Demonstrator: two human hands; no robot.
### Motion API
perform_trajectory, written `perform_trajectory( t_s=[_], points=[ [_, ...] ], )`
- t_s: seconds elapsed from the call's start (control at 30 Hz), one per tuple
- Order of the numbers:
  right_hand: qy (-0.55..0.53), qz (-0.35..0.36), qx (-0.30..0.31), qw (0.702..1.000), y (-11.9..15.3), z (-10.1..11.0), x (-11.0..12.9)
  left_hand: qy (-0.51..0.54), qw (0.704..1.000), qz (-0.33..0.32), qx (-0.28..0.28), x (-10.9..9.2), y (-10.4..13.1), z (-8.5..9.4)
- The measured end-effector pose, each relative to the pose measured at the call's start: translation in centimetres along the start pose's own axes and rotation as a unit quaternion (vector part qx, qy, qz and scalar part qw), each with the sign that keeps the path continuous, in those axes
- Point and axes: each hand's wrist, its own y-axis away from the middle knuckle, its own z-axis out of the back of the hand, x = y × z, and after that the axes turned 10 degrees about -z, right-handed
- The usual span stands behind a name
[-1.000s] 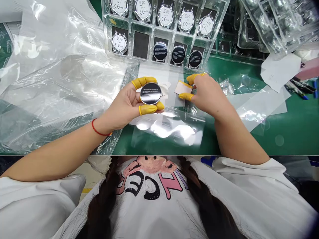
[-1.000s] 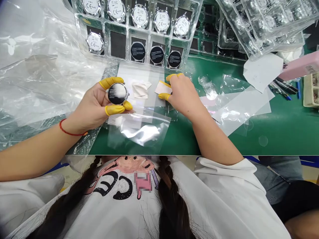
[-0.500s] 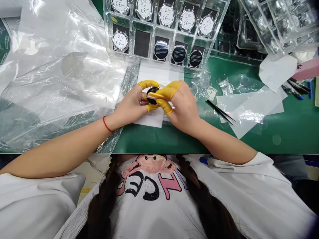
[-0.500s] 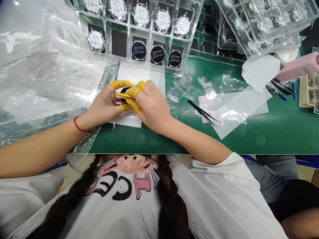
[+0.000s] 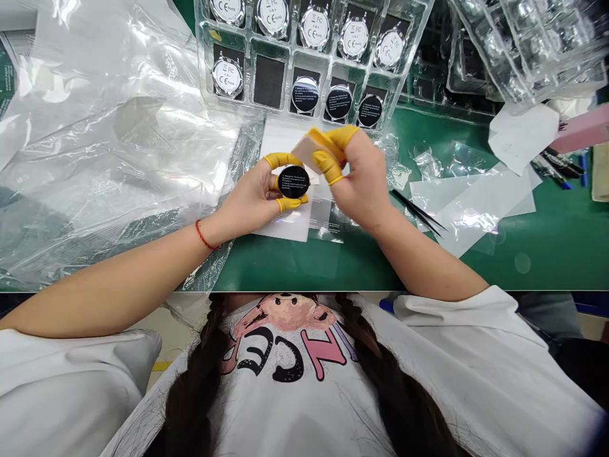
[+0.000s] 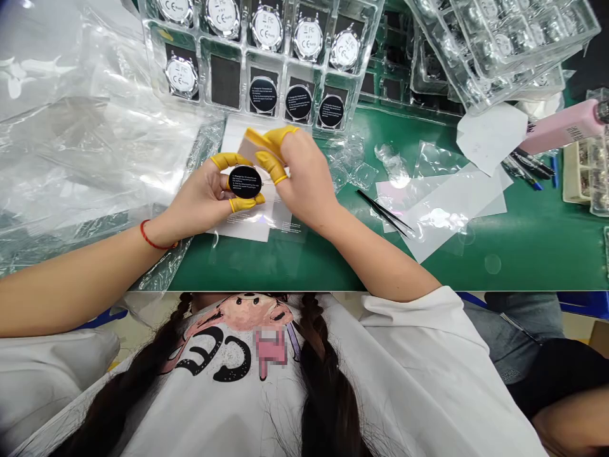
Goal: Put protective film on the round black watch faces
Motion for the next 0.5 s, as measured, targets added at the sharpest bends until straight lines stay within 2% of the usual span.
perform_trajectory(
  t_s=[0.07,0.13,0.23,0.3,0.43,0.5],
  points=[
    [-0.016,-0.048,0.02,0.999,-0.2,1.1,-1.5,-0.005,1.0,0.002,0.001,-0.3,0.0,0.0],
    [0.016,-0.092,0.039,0.995,-0.4,1.7,-3.3,-0.006,1.0,-0.002,0.003,-0.5,0.0,0.0],
    [0.071,-0.107,0.027,0.991,-0.7,1.4,-4.5,0.009,1.0,-0.004,0.007,-0.7,0.0,0.0],
    [0.032,-0.074,0.034,0.996,-0.5,0.8,-3.3,0.012,1.0,-0.006,0.008,-0.6,0.1,0.0],
    [-0.103,-0.01,0.144,0.984,-1.6,0.1,1.5,0.024,1.0,-0.012,-0.003,-0.3,0.0,0.1],
    [-0.139,0.004,0.131,0.982,-3.6,0.0,3.2,0.039,0.999,0.0,-0.011,-0.3,0.0,0.1]
  ],
)
